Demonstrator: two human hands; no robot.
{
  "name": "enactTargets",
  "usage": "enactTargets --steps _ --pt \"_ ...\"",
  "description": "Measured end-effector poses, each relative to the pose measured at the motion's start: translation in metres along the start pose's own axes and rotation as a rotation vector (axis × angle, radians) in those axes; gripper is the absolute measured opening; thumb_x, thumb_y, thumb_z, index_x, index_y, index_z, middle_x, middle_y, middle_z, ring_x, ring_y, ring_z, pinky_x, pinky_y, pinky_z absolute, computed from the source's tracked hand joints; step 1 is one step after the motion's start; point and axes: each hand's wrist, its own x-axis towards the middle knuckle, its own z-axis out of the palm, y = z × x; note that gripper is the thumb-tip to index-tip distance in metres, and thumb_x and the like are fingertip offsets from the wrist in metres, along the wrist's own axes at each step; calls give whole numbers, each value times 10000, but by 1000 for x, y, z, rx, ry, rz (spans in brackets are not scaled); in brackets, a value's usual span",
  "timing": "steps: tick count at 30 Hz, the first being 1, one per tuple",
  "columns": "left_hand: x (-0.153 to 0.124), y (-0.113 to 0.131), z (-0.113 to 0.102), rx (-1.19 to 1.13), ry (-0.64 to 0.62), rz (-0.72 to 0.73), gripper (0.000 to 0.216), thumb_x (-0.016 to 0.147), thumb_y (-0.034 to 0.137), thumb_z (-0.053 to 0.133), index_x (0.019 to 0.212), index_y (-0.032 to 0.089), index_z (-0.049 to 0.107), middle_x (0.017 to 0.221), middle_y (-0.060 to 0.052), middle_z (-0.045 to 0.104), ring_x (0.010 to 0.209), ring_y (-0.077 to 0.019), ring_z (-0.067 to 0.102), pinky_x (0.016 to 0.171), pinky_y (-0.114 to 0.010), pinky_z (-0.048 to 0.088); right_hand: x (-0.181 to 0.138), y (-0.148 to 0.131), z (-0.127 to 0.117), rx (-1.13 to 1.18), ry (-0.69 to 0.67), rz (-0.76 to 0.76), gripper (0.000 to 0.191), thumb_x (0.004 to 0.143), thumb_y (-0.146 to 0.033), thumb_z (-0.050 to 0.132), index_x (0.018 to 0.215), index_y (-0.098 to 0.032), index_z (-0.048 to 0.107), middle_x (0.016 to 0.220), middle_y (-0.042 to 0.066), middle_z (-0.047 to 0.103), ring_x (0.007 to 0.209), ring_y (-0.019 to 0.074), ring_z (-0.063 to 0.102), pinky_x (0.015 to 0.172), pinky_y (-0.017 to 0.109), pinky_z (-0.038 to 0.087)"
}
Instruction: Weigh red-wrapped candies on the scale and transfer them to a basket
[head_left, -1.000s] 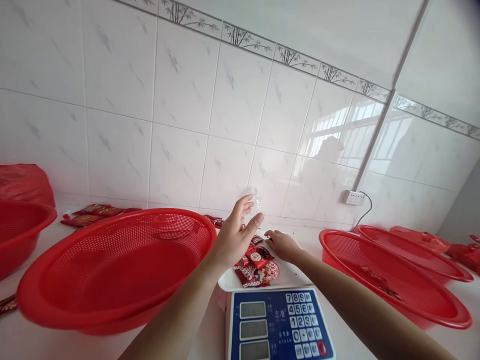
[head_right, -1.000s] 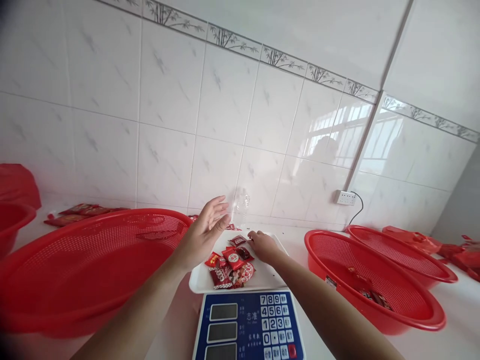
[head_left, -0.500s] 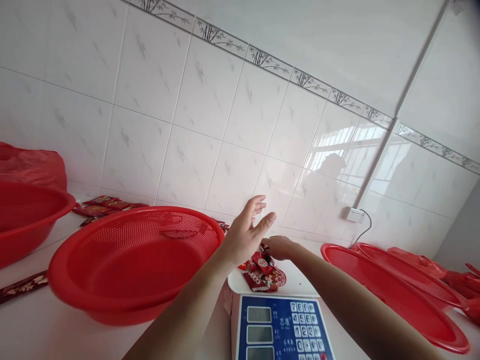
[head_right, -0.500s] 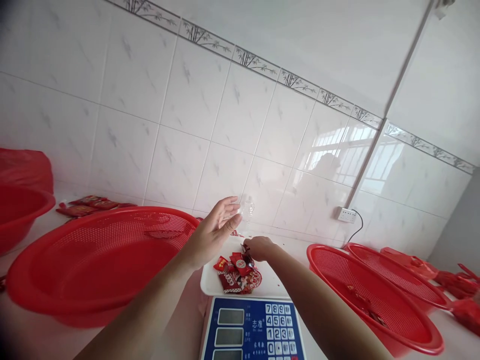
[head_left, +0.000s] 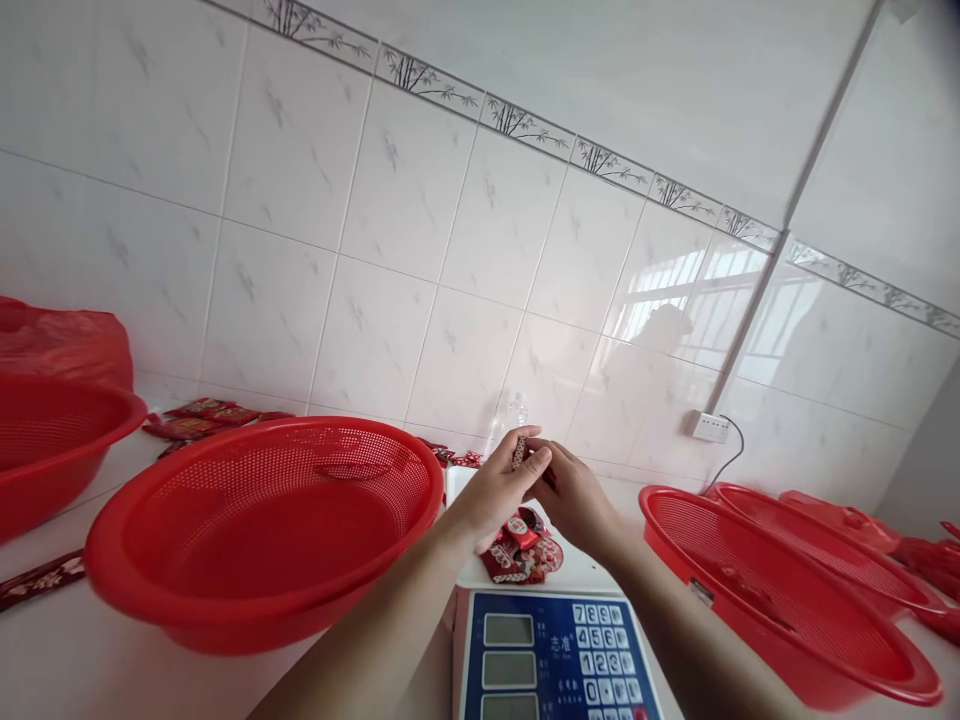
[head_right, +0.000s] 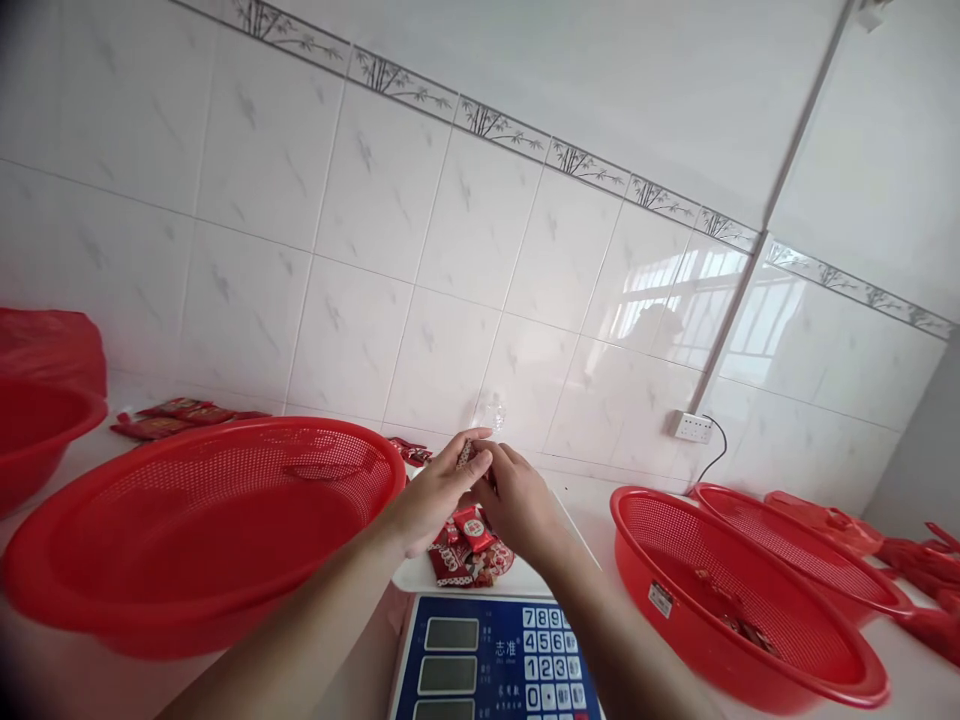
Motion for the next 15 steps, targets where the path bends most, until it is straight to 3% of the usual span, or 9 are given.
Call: enactTargets --steps 3,6,10,12,15 --pt "-3 1 14 -238 80 16 312 852 428 625 1082 221 585 955 -26 610 881 -142 590 754 -253 486 -10 -8 0 106 132 -4 235 914 -237 478 1141 -226 539 1030 52 645 939 196 591 798 319 462" --pt "-5 2 25 -458 132 -29 213 843 378 646 956 202 607 898 -11 602 778 -107 580 758 -255 499 -17 -6 0 264 330 21 323 916 -322 527 1232 -263 496 1047 51 642 952 203 598 807 348 481" --pt "-12 2 39 -512 -4 -233 346 859 525 569 988 210 629 942 -50 632 893 -175 610 764 -289 506 -24 -6 3 228 510 -65 282 936 -326 503 1210 -260 519 1012 61 626 915 209 580 775 368 487" --pt "-16 2 45 -491 -68 -293 470 862 624 487 1068 225 624 1008 -67 640 997 -214 602 801 -311 499 -27 -8 5 164 525 -147 283 959 -314 451 1228 -261 519 1062 73 608 980 224 551 825 397 475" --pt "-19 1 50 -462 -57 -321 520 859 649 463 1153 241 596 1030 -70 641 1011 -227 604 785 -310 493 -30 -8 6 71 486 -175 363 986 -365 361 1315 -256 469 1282 105 509 1202 284 440 970 496 400"
